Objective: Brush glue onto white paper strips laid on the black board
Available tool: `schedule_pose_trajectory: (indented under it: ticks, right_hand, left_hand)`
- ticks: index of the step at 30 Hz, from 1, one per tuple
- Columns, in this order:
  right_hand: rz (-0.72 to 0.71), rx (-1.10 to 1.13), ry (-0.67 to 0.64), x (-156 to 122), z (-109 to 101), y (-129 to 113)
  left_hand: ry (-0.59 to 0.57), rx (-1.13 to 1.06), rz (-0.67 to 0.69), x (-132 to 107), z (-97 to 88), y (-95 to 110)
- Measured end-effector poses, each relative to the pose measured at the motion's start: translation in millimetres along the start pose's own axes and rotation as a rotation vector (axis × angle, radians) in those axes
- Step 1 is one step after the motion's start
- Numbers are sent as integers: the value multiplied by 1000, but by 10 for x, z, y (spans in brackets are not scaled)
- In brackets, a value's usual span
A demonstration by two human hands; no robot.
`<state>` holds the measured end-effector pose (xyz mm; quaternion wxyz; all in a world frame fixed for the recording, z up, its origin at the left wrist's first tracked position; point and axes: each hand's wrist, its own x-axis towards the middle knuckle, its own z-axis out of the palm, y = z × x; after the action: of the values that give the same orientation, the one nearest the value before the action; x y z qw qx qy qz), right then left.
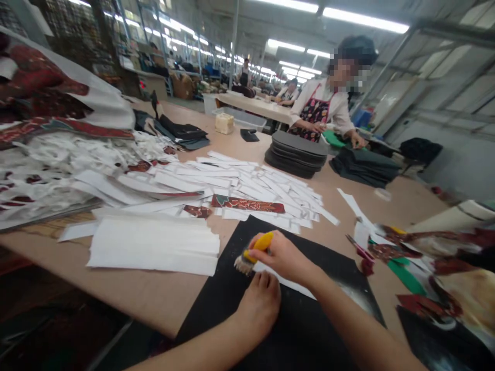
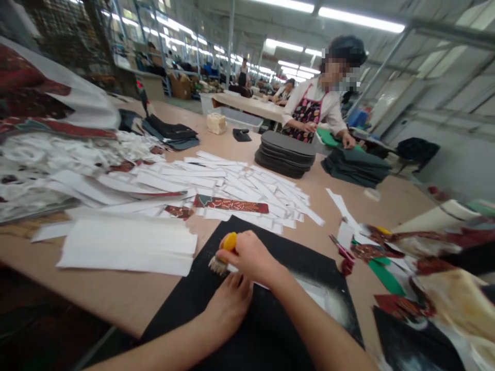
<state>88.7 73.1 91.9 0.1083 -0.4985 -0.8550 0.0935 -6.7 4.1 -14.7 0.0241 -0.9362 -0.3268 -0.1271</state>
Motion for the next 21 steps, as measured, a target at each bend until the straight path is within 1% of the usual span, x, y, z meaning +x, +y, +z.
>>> schedule_pose_trajectory:
  ticks: [1, 2, 4, 5, 7, 8, 9, 11, 13, 15, 16, 19, 21]
  right_hand:
    - [15, -19, -37, -7, -5, -10]
    - [43, -60, -29, -13, -7, -13]
    - [97, -116, 52, -21, -10, 0]
    - [111, -103, 74, -23, -11, 11]
    - [154, -81, 30, -24, -11, 27]
    - [190, -115, 7, -26, -8, 28]
    - [231, -175, 12, -31, -3, 25]
    - [295, -253, 71, -64, 14, 27]
    - [312, -183, 86, -156, 26, 84]
    - [368, -97, 49, -335, 8, 231]
    - [429, -102, 33, -460, -19, 333]
    - [640, -287, 30, -922, -144, 613]
    - [711, -403, 100, -1214, -207, 683]
  left_hand:
    - [5, -2, 3, 3, 6, -1]
    - [10, -3, 10, 6, 11, -3]
    - [20, -5, 27, 10, 11, -8]
    - [20, -7, 28, 12, 5, -12]
    - [4, -13, 25, 14, -20, -17]
    - [-12, -18, 25, 15, -37, -19]
    - [-30, -23, 26, 16, -54, -21]
    - [-60, -29, 27, 15, -83, -23]
    - [-62, -24, 29, 11, -97, -26]
    - [-42, -13, 35, 6, -101, -29]
    - [-33, -7, 38, 4, -102, -30]
    - [-23, 29, 43, 5, -111, -32]
    - [-19, 70, 52, 5, -116, -36]
